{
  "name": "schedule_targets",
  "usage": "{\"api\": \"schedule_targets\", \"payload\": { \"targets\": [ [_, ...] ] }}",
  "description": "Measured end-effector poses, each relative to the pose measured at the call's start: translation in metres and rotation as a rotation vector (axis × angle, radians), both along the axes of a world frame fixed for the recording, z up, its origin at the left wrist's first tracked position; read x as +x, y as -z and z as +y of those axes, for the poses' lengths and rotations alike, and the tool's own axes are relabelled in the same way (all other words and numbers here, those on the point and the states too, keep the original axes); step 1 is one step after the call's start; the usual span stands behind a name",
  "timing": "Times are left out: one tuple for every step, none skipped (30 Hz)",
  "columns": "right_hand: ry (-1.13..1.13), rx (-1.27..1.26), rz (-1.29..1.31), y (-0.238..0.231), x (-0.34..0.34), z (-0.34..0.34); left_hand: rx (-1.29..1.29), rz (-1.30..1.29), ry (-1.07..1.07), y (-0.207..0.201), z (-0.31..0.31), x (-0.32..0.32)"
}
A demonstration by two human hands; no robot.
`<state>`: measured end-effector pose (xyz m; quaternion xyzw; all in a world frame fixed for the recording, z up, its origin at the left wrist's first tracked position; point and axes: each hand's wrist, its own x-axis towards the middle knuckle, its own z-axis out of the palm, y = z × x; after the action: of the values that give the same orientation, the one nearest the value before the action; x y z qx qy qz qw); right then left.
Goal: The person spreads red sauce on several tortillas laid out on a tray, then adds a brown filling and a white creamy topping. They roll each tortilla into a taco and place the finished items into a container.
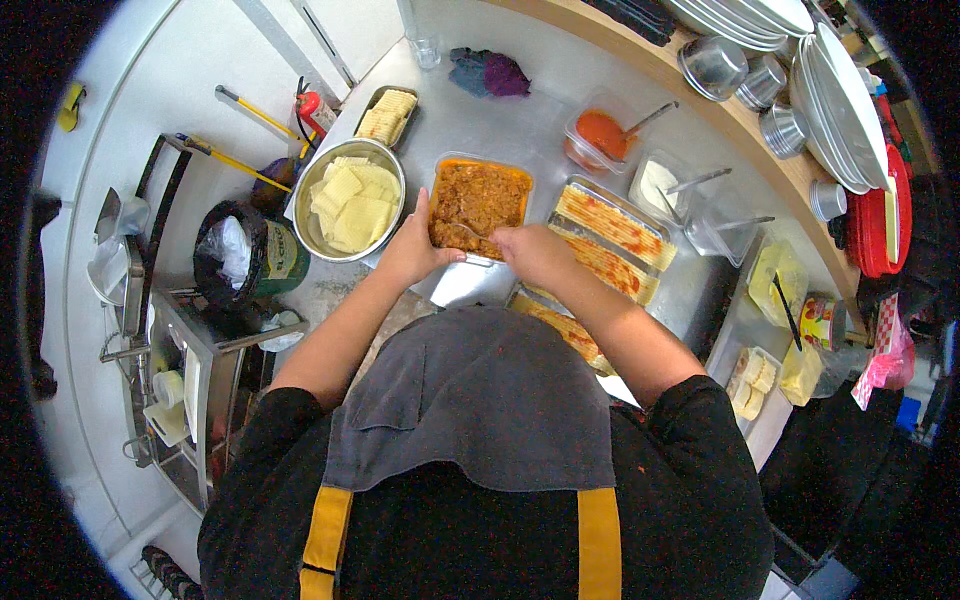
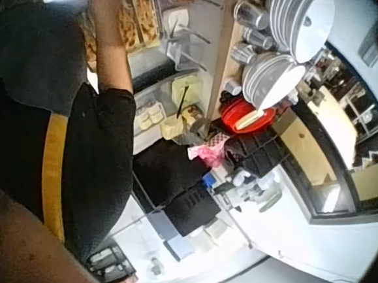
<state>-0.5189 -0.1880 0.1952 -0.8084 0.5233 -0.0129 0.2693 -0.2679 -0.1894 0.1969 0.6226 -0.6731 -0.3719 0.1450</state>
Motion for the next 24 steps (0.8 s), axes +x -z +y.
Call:
{"api": "schedule_targets", "payload": {
  "targets": [
    [-0.031, -0.006, -0.021, 0.002, -0.003, -0.001, -0.005, 0.004, 0.005, 0.001, 0.0, 0.0],
    [-0.008, 0.023, -0.078, 0.006, -0.005, -0.002, -0.011, 0.008, 0.008, 0.002, -0.001, 0.001],
    [0.009, 0.035, -0.154, 0.01, -0.007, -0.003, -0.012, 0.014, 0.009, 0.002, -0.001, 0.001],
    [0.027, 0.062, -0.216, 0.014, -0.011, -0.005, -0.012, 0.022, 0.01, 0.003, -0.001, 0.001],
    [0.074, 0.149, -0.269, 0.018, -0.015, -0.009, -0.015, 0.028, 0.01, 0.003, -0.001, 0.0],
    [0.121, 0.252, -0.308, 0.02, -0.021, -0.016, -0.007, 0.014, 0.009, 0.004, -0.001, 0.0],
    [0.184, 0.362, -0.329, 0.021, -0.026, -0.022, -0.002, 0.0, 0.008, 0.004, -0.001, 0.0],
    [0.203, 0.402, -0.37, 0.02, -0.032, -0.024, 0.004, -0.014, 0.006, 0.004, -0.001, 0.0],
    [0.236, 0.449, -0.393, 0.018, -0.036, -0.026, -0.005, -0.011, 0.007, 0.005, -0.001, 0.0],
    [0.284, 0.496, -0.391, 0.015, -0.04, -0.027, -0.013, -0.007, 0.008, 0.005, -0.001, 0.0],
    [0.316, 0.547, -0.435, 0.011, -0.042, -0.027, -0.011, -0.004, 0.006, 0.006, -0.001, 0.0],
    [0.362, 0.598, -0.452, 0.007, -0.044, -0.027, -0.017, 0.003, 0.009, 0.006, -0.001, 0.001],
    [0.414, 0.645, -0.459, 0.002, -0.045, -0.027, -0.014, 0.009, 0.009, 0.006, -0.001, 0.001],
    [0.451, 0.672, -0.491, -0.002, -0.046, -0.025, -0.011, 0.015, 0.011, 0.007, -0.001, 0.001],
    [0.493, 0.697, -0.511, -0.006, -0.047, -0.023, -0.014, 0.017, 0.011, 0.007, -0.001, 0.002],
    [0.534, 0.722, -0.531, -0.01, -0.047, -0.022, -0.016, 0.02, 0.011, 0.007, -0.001, 0.002],
    [0.525, 0.713, -0.507, -0.012, -0.047, -0.02, -0.018, 0.021, 0.012, 0.008, 0.0, 0.002],
    [0.519, 0.704, -0.485, -0.014, -0.048, -0.019, -0.024, 0.012, 0.01, 0.008, 0.0, 0.002],
    [0.52, 0.692, -0.456, -0.015, -0.049, -0.017, -0.028, 0.002, 0.01, 0.009, 0.0, 0.002],
    [0.49, 0.644, -0.487, -0.016, -0.051, -0.015, -0.044, -0.002, 0.012, 0.009, -0.001, 0.002],
    [0.466, 0.592, -0.51, -0.017, -0.052, -0.013, -0.049, -0.007, 0.009, 0.01, -0.001, 0.002],
    [0.476, 0.541, -0.477, -0.018, -0.056, -0.011, -0.064, -0.006, 0.008, 0.012, 0.0, 0.002],
    [0.48, 0.539, -0.548, -0.021, -0.066, -0.007, -0.078, -0.002, 0.01, 0.013, 0.0, 0.001],
    [0.517, 0.539, -0.563, -0.025, -0.079, -0.003, -0.094, 0.009, 0.011, 0.015, 0.0, 0.001]
  ]
}}
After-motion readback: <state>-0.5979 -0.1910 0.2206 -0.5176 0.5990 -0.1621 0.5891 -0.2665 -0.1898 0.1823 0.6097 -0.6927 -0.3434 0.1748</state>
